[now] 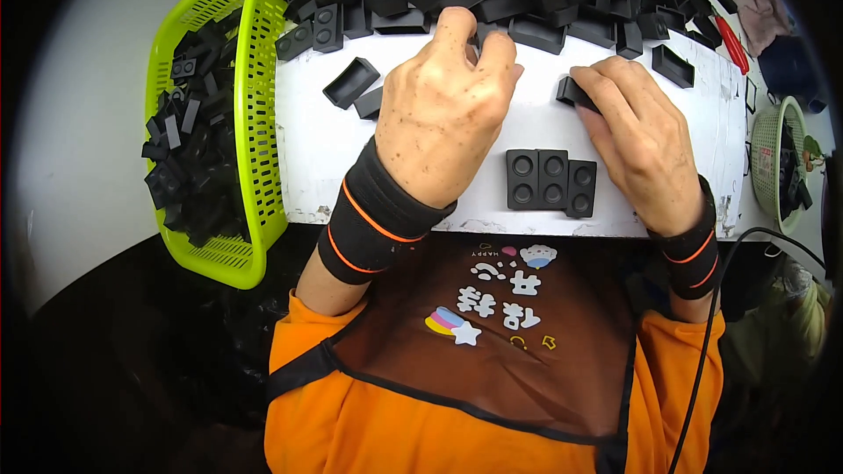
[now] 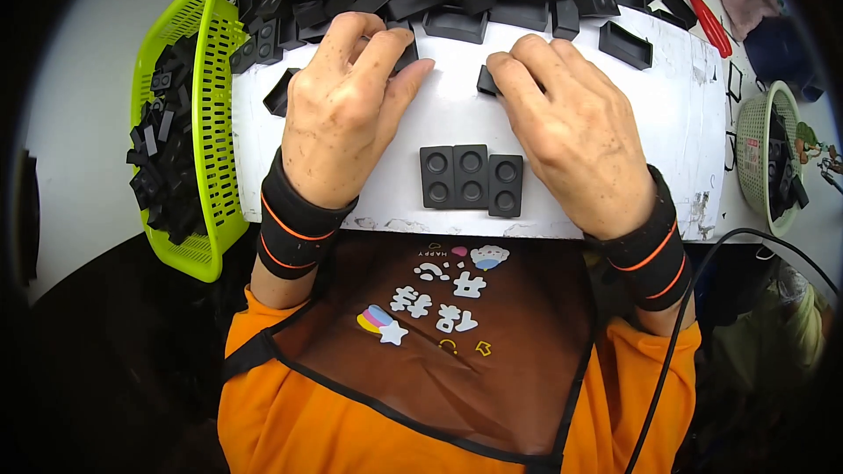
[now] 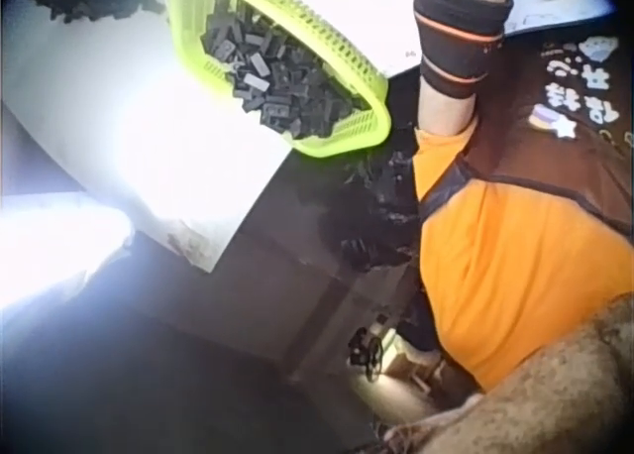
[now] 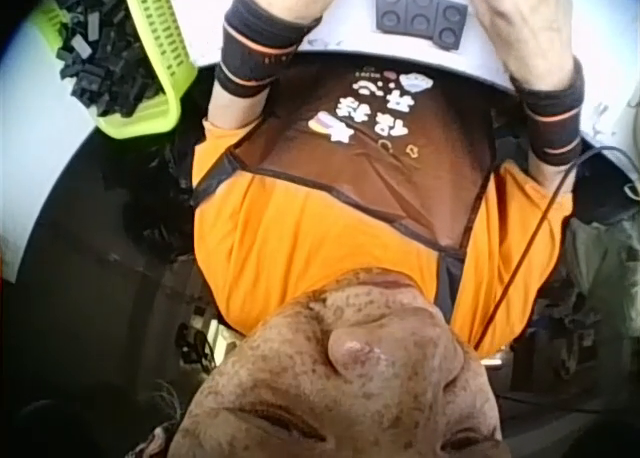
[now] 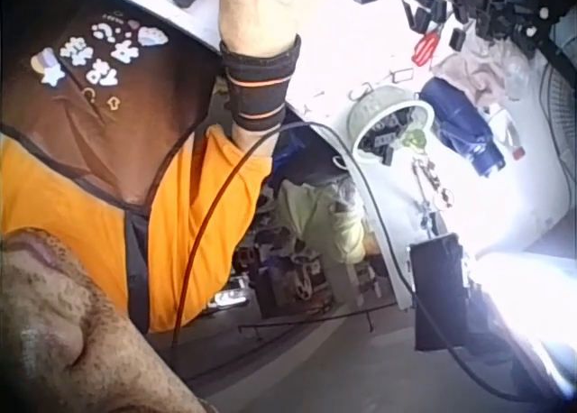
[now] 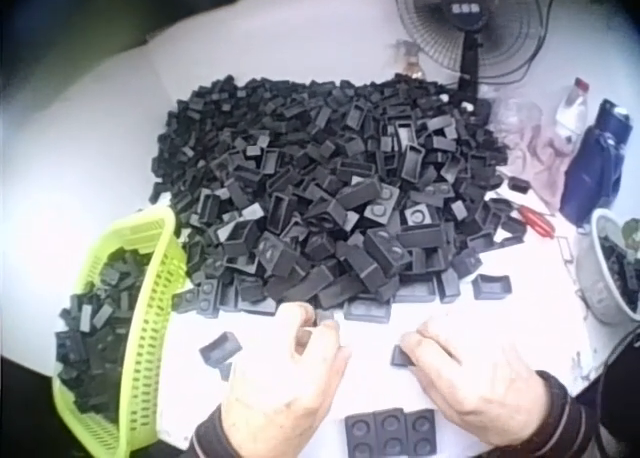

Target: The person places a basket on the work surface and gathers plastic components from a pile. The person then arranges the components into rows by hand and trims excess material using scissors.

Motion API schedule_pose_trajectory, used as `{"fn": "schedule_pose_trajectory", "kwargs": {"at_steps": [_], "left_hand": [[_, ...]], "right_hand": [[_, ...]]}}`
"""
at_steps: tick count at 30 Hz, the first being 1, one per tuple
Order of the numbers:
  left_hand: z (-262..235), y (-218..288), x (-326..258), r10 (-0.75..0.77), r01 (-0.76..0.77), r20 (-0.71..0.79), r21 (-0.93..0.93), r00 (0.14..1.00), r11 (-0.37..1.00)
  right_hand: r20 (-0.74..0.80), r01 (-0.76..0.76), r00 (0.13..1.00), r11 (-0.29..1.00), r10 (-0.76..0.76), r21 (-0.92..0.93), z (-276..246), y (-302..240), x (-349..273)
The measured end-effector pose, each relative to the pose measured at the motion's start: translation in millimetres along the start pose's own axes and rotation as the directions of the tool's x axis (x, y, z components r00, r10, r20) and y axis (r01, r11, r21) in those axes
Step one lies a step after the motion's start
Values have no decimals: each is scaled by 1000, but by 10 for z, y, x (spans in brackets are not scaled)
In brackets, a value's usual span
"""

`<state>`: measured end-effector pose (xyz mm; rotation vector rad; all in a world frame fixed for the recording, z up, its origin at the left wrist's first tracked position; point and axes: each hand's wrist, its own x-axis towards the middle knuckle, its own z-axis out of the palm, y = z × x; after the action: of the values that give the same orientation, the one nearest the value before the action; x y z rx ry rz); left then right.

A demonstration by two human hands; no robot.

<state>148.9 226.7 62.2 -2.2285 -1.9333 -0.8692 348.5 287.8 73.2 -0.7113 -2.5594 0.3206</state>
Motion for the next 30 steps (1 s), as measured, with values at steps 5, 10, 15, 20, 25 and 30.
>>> {"fn": "schedule_pose_trajectory", "kwargs": {"at_steps": [5, 10, 15, 20, 25, 30], "left_hand": [[-309, -36, -295, -91, 51, -210, -191, 973, 980], [-240, 195, -703, -266, 201, -145, -353, 953, 914], [-369, 219, -778, -241, 259, 95, -380, 966, 888], [-361, 178, -590, -31, 95, 239, -261, 971, 961], [-537, 4, -660, -139, 245, 255, -453, 957, 857], [-725, 42, -664, -403, 464, 259, -669, 878, 581]], "right_hand": [[-232, -163, 965, 971, 120, -173, -88, 160, -289], [-289, -350, 912, 921, 292, -172, 29, -153, -602], [-21, -339, 936, 916, 352, 212, -95, -436, -707], [34, -273, 962, 946, 271, 173, -103, -311, -535], [49, -195, 981, 950, 189, 243, -157, -182, -538], [-89, -253, 966, 957, 242, -141, -483, 472, -469]]}}
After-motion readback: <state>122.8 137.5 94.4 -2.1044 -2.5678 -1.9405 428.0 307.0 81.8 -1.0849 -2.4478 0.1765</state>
